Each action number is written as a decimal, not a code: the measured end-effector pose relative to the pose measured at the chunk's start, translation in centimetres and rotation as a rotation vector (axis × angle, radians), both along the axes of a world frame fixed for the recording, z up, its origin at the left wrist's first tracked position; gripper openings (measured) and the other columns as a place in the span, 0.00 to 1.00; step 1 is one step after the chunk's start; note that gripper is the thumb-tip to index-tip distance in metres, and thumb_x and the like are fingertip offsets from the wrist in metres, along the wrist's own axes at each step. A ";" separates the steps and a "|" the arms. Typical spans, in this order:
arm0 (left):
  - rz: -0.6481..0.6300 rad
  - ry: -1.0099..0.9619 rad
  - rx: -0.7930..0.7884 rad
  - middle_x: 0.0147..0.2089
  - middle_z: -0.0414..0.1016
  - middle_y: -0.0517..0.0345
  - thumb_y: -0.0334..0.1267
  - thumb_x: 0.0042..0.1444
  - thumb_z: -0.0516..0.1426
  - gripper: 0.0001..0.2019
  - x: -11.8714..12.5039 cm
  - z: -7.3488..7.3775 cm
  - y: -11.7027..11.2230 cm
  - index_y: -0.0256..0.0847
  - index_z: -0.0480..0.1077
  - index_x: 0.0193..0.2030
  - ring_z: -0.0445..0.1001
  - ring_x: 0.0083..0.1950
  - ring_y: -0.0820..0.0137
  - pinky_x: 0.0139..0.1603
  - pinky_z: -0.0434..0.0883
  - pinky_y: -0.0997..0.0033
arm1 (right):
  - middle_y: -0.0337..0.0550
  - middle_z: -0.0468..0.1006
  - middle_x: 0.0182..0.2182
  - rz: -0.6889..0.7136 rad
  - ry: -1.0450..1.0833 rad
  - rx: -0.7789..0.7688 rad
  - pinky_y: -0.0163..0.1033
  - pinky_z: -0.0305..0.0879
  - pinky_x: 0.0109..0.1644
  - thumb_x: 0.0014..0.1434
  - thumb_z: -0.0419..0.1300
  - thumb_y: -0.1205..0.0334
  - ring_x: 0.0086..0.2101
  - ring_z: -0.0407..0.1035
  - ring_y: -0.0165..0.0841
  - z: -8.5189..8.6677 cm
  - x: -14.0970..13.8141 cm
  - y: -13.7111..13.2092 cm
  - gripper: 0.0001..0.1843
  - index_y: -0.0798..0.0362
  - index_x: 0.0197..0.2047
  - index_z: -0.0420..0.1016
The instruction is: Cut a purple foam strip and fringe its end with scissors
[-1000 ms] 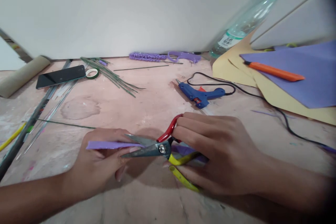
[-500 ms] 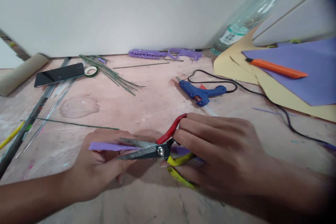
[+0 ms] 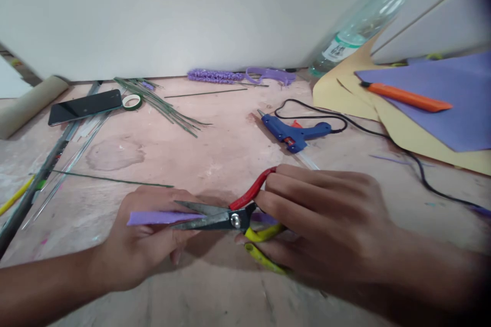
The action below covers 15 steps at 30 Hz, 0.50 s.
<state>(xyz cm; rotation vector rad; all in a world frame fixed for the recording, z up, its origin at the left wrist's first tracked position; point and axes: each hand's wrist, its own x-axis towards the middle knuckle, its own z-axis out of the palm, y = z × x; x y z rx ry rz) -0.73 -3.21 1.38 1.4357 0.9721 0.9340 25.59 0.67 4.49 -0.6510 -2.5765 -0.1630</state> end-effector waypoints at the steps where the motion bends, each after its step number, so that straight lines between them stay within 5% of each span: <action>1: 0.004 -0.017 -0.022 0.19 0.70 0.62 0.46 0.63 0.66 0.09 0.0 0.0 0.0 0.46 0.85 0.43 0.67 0.16 0.75 0.16 0.63 0.78 | 0.38 0.77 0.29 -0.004 0.002 0.000 0.41 0.59 0.30 0.64 0.60 0.63 0.29 0.72 0.33 0.0 0.0 0.0 0.04 0.49 0.38 0.68; 6: -0.014 -0.043 -0.083 0.22 0.74 0.59 0.47 0.64 0.65 0.12 0.1 -0.1 0.0 0.45 0.86 0.47 0.66 0.18 0.76 0.18 0.63 0.80 | 0.38 0.78 0.29 0.014 -0.011 0.032 0.41 0.60 0.30 0.67 0.61 0.60 0.29 0.72 0.32 -0.1 0.1 0.1 0.06 0.49 0.37 0.69; 11: -0.043 -0.099 -0.164 0.38 0.85 0.50 0.49 0.63 0.66 0.12 0.3 -0.1 0.1 0.45 0.86 0.44 0.66 0.20 0.78 0.18 0.63 0.79 | 0.38 0.75 0.26 0.049 -0.046 0.039 0.40 0.59 0.30 0.71 0.59 0.57 0.27 0.69 0.31 -0.3 0.5 0.3 0.12 0.51 0.35 0.70; 15: -0.045 -0.030 -0.121 0.24 0.78 0.57 0.49 0.63 0.65 0.12 0.2 0.1 0.0 0.44 0.86 0.43 0.65 0.18 0.76 0.18 0.60 0.77 | 0.39 0.78 0.28 0.049 -0.029 0.055 0.41 0.59 0.30 0.69 0.61 0.57 0.29 0.71 0.32 -0.4 0.5 0.2 0.10 0.52 0.36 0.71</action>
